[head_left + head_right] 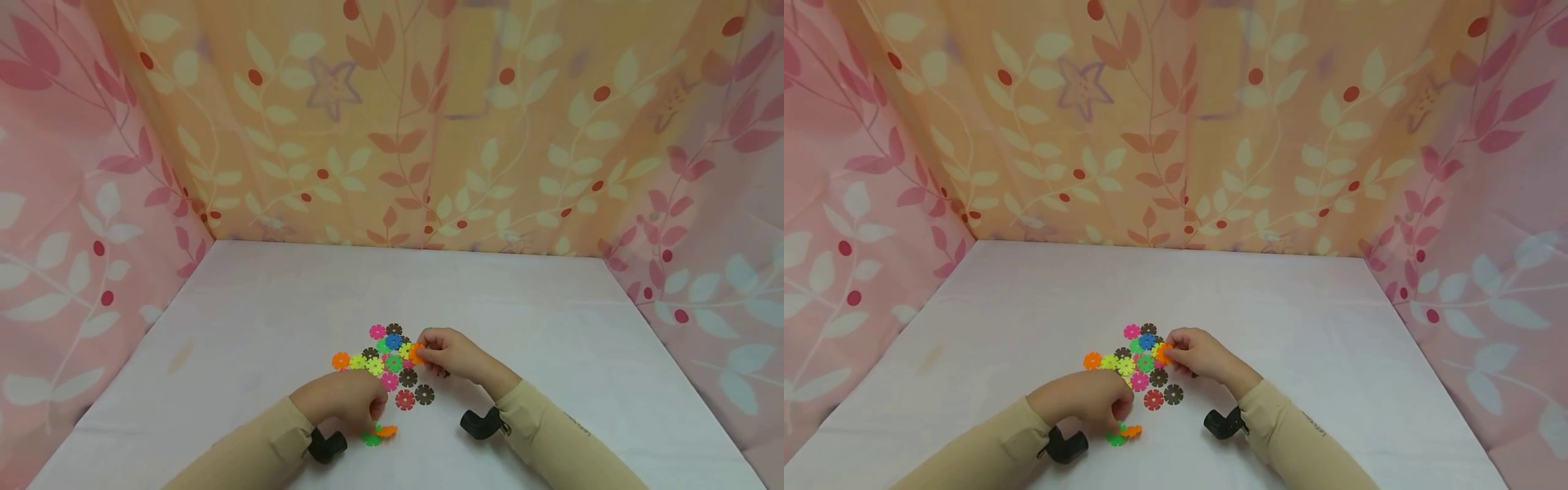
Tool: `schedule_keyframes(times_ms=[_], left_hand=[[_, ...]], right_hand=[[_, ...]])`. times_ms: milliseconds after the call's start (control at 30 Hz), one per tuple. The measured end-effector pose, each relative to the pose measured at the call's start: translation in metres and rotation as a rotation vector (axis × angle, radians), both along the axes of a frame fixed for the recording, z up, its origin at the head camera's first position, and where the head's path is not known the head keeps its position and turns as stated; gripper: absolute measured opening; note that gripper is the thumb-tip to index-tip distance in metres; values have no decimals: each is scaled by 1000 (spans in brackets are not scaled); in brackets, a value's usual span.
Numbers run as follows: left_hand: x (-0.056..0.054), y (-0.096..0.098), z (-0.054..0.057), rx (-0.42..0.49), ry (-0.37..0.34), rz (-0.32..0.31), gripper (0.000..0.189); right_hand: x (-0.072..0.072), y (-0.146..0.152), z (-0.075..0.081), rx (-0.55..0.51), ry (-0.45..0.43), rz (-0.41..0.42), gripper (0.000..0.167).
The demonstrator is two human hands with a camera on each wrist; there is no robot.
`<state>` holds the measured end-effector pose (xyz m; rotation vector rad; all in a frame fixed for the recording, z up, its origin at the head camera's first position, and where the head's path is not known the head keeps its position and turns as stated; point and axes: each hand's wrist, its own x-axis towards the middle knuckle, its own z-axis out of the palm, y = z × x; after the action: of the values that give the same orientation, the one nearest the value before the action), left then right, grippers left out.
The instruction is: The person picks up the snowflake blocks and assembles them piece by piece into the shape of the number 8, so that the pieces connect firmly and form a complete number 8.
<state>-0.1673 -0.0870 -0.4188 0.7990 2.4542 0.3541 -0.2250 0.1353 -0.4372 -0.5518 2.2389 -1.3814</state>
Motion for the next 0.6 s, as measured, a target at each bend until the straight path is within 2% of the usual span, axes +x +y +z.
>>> schedule_keyframes(times_ms=[100,167,233,333,467,533,600], left_hand=[[-2,0,-2,8,-6,-34,26],[-6,0,-3,56,-2,-41,26],[-12,-2,-3,139,-1,-15,27],[-23,-5,-2,294,-25,74,24],[-35,-8,-1,485,-145,242,18],[-39,-9,-1,556,-187,302,17],[-41,-9,-2,611,-200,338,17]], right_hand=[[1,1,0,1,8,9,19],[1,1,0,2,9,12,20],[1,0,1,-5,9,12,20],[1,0,4,-19,-1,6,19],[1,-1,9,-42,-8,-1,19],[2,-2,11,-51,-4,-3,20],[3,-2,13,-69,2,-7,19]])
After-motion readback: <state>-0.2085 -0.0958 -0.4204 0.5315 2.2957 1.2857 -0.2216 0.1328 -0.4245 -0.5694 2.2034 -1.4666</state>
